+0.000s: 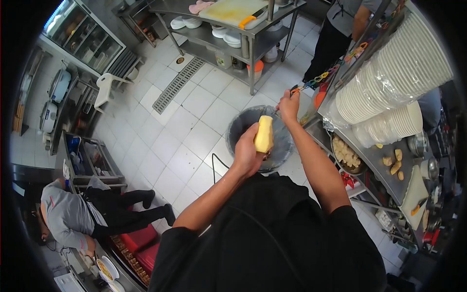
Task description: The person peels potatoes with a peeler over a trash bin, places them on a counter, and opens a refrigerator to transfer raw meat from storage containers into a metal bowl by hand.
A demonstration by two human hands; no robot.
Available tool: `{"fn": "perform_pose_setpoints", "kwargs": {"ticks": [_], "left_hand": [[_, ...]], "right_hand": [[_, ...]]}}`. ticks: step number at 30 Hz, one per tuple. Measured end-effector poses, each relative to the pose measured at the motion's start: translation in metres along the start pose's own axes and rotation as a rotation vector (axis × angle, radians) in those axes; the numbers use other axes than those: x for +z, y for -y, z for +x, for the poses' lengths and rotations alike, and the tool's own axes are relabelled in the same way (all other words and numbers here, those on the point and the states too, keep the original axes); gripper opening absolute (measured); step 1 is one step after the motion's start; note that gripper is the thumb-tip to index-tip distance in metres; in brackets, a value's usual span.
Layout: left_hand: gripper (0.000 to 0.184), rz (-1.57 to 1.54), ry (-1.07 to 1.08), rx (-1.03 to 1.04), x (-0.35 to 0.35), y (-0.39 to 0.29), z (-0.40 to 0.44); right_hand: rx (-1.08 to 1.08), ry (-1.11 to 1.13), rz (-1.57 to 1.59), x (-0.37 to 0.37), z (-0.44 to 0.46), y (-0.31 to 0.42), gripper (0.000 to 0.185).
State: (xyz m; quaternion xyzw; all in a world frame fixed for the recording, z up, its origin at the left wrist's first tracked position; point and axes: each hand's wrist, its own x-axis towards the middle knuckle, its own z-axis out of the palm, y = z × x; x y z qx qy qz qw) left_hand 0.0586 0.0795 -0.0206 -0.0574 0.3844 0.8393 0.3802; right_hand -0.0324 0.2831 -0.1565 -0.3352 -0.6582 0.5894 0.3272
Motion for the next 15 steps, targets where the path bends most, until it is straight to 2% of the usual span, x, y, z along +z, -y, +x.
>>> {"fn": "perform_pose_setpoints", "kwargs": {"ticks": [1, 2, 4, 7, 10, 15], "left_hand": [[0.038, 0.003, -0.01, -0.017, 0.0, -0.002, -0.001], [0.037, -0.007, 0.027, -0.015, -0.009, 0.001, 0.003], [0.038, -0.034, -0.039, -0.031, -0.007, -0.001, 0.007], [0.037, -0.074, -0.043, -0.05, -0.011, -0.006, 0.012], [0.035, -0.099, -0.075, -0.062, -0.005, -0.012, 0.018], [0.033, -0.164, -0.011, -0.055, 0.003, -0.008, 0.029]], "right_hand": [[-0.118, -0.029, -0.134, 0.001, 0.001, -0.001, 0.011], [-0.094, 0.013, -0.067, -0.001, 0.003, -0.004, 0.011], [-0.05, 0.102, 0.065, -0.009, -0.006, 0.038, 0.011], [0.235, 0.21, 0.526, -0.027, -0.035, 0.106, 0.014], [0.314, 0.349, 0.777, -0.047, -0.078, 0.158, 0.013], [0.317, 0.402, 0.847, -0.057, -0.115, 0.188, 0.016]]}}
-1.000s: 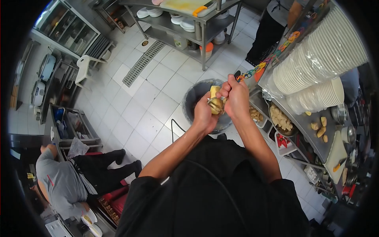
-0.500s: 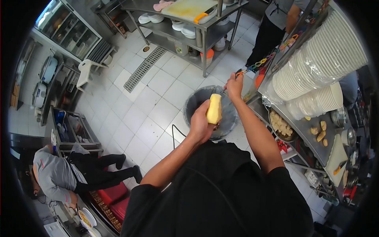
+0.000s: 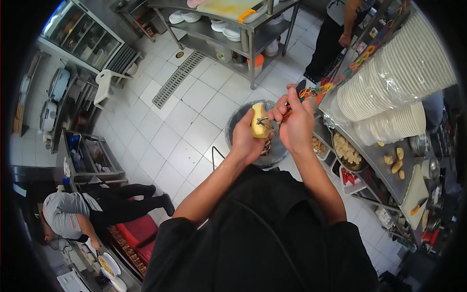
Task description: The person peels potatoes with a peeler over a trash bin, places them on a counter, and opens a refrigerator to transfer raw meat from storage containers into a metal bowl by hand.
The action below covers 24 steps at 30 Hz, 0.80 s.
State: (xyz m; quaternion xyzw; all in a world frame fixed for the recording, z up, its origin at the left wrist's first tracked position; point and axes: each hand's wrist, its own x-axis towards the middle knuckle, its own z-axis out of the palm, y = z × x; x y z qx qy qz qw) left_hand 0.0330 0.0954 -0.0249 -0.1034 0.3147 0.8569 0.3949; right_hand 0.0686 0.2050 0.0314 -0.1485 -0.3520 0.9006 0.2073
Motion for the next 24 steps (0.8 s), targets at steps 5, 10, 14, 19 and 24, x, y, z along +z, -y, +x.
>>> {"fn": "perform_pose_setpoints", "kwargs": {"ticks": [5, 10, 14, 19, 24], "left_hand": [[0.033, -0.095, -0.077, -0.045, 0.02, 0.006, 0.003], [0.032, -0.099, -0.096, -0.048, 0.02, 0.008, 0.004], [0.037, -0.065, -0.089, -0.052, 0.012, 0.009, 0.005], [0.028, -0.09, -0.144, -0.039, 0.013, 0.01, 0.004], [0.023, -0.075, -0.122, 0.002, 0.002, 0.015, 0.008]], "right_hand": [[-0.027, 0.002, -0.008, -0.003, -0.002, 0.0, 0.019], [-0.035, -0.003, -0.026, -0.003, -0.003, 0.0, 0.02], [-0.02, 0.009, 0.009, -0.006, -0.001, -0.002, 0.016], [-0.016, 0.003, -0.007, -0.005, 0.0, -0.005, 0.014], [0.071, -0.086, -0.012, -0.007, 0.008, -0.01, 0.014]]}}
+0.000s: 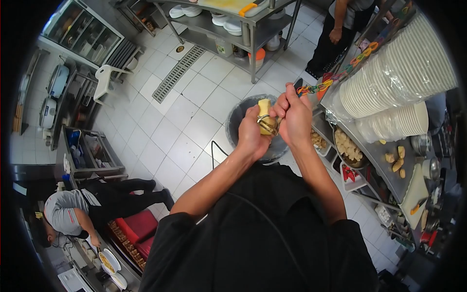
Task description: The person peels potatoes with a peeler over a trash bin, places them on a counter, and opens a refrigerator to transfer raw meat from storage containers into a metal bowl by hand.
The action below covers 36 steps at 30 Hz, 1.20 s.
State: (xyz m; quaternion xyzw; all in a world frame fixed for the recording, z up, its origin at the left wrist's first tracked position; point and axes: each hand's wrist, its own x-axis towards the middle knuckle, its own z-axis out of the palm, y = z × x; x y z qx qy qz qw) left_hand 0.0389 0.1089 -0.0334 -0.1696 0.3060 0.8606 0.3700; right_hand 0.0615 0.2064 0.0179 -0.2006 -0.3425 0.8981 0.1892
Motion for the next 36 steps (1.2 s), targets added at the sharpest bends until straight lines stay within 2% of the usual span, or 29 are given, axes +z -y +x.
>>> {"fn": "perform_pose_setpoints", "kwargs": {"ticks": [4, 6, 10, 12, 16, 19, 22, 25, 29, 33, 36], "left_hand": [[0.024, 0.066, 0.002, 0.054, -0.011, 0.0, 0.004], [0.025, 0.157, 0.008, 0.083, -0.015, -0.002, -0.004], [0.028, 0.195, 0.086, 0.006, -0.021, -0.008, -0.024], [0.031, 0.213, 0.161, 0.01, -0.015, -0.013, -0.032], [0.041, 0.172, 0.079, -0.008, -0.016, -0.025, -0.031], [0.04, 0.15, 0.035, -0.036, -0.024, -0.026, -0.026], [0.038, 0.122, 0.001, -0.052, -0.026, -0.026, -0.021], [0.035, 0.099, -0.011, -0.056, -0.02, -0.025, -0.016], [0.033, 0.085, 0.012, -0.065, -0.009, -0.017, -0.005], [0.037, 0.054, 0.038, -0.103, 0.0, -0.008, 0.001], [0.037, 0.011, -0.025, -0.149, 0.01, -0.005, -0.004]], "right_hand": [[0.062, -0.046, 0.007, -0.003, 0.014, -0.008, 0.019], [0.023, -0.089, -0.031, -0.007, 0.028, -0.015, 0.02], [-0.076, -0.185, -0.141, -0.027, 0.085, -0.044, 0.017], [-0.106, -0.23, -0.303, -0.055, 0.12, -0.079, 0.015], [-0.251, -0.181, -0.741, -0.067, 0.124, -0.09, 0.018], [-0.372, -0.123, -0.818, -0.065, 0.125, -0.083, 0.016], [-0.208, -0.058, -0.287, -0.04, 0.092, -0.047, 0.014], [-0.081, 0.012, -0.019, -0.009, 0.037, -0.008, 0.012], [-0.06, 0.108, 0.053, 0.003, -0.003, 0.002, 0.013], [-0.063, 0.052, 0.04, 0.002, -0.01, 0.002, 0.019], [-0.088, 0.047, 0.054, -0.003, -0.01, 0.002, 0.017]]}}
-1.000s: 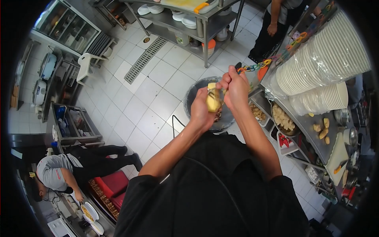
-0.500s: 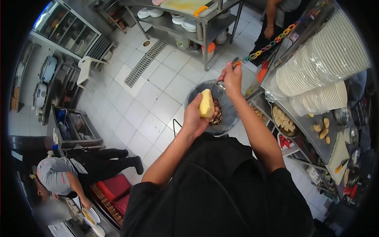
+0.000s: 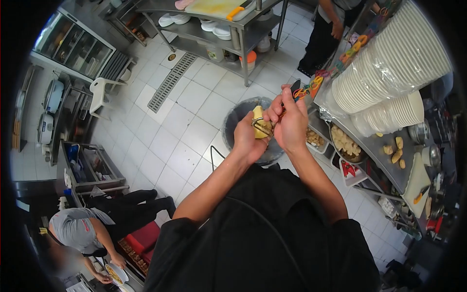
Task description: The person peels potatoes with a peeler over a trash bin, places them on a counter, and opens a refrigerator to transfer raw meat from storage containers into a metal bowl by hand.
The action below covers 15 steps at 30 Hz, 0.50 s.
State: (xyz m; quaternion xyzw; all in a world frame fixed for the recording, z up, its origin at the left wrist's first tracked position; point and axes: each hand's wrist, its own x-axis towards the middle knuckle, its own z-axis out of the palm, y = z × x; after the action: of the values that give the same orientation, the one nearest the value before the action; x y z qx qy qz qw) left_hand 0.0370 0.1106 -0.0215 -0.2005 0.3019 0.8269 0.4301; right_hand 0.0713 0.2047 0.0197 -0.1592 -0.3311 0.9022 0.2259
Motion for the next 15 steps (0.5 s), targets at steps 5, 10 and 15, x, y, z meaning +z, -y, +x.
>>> {"fn": "perform_pose_setpoints", "kwargs": {"ticks": [5, 10, 15], "left_hand": [[0.034, 0.057, -0.022, 0.072, -0.003, 0.006, 0.001], [0.03, 0.108, 0.012, 0.083, -0.011, 0.003, 0.001], [0.03, 0.208, 0.064, 0.142, -0.019, -0.005, -0.008]], "right_hand": [[0.045, -0.077, -0.026, -0.009, 0.01, -0.004, 0.013], [0.191, -0.146, -0.048, -0.011, 0.021, -0.01, 0.019], [0.194, -0.214, -0.074, -0.003, 0.034, -0.018, 0.019]]}}
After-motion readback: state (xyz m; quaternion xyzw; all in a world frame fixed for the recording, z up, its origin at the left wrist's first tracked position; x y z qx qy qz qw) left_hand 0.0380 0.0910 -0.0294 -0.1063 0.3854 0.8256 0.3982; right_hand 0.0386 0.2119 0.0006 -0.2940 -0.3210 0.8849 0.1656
